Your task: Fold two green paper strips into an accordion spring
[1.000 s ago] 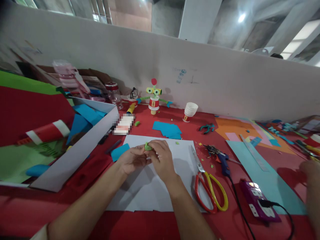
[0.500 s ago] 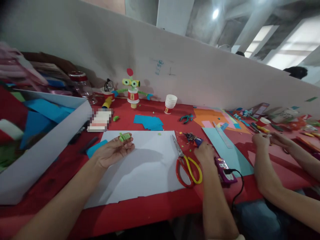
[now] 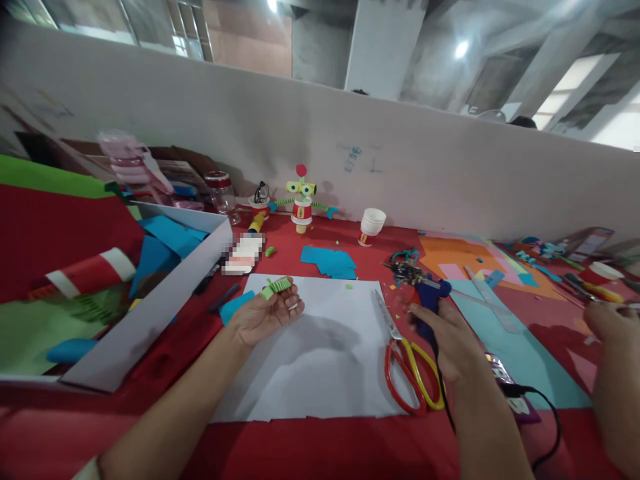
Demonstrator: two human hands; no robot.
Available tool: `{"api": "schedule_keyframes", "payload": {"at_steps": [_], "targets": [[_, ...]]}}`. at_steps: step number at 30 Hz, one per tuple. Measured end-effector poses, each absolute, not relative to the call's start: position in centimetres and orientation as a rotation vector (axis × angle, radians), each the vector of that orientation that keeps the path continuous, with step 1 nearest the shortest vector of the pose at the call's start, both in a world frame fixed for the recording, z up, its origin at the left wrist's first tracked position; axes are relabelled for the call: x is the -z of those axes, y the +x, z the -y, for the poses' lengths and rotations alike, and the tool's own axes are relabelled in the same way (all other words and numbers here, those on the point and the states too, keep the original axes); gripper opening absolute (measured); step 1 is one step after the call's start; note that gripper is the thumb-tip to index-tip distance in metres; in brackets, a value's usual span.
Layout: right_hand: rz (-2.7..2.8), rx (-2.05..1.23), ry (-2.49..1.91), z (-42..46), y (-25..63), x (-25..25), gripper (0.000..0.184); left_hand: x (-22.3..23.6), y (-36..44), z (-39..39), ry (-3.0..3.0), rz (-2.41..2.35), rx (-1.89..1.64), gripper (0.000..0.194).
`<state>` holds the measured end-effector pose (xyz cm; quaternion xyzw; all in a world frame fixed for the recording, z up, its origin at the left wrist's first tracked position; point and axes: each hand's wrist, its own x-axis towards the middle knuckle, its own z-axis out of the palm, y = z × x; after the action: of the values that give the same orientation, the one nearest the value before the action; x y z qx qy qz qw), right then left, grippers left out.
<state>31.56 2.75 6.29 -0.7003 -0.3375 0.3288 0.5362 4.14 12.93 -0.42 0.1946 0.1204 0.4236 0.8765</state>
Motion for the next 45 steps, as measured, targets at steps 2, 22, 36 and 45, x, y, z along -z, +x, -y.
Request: {"api": "schedule_keyframes", "payload": {"at_steps": [2, 22, 36, 45], "targets": [[0.774, -0.885, -1.536, -1.9, 28.3, -7.2, 0.031, 0.4, 4.2, -12.9, 0.417, -0.258, -0.886, 0.036], [1.650, -0.116, -1.541, 0.7, 19.4, -4.2, 0.033, 0.1, 4.5, -12.6, 0.504, -0.319, -0.950, 0.034], [1.791, 0.009, -1.563, 0.7, 19.8, -2.2, 0.035, 0.4, 4.4, -12.6, 0.563, -0.278, -0.979, 0.028], [1.787, 0.174, -1.468, 0.7, 19.0, -2.8, 0.036, 0.3, 4.4, -12.6, 0.569, -0.351, -0.998, 0.026]]}}
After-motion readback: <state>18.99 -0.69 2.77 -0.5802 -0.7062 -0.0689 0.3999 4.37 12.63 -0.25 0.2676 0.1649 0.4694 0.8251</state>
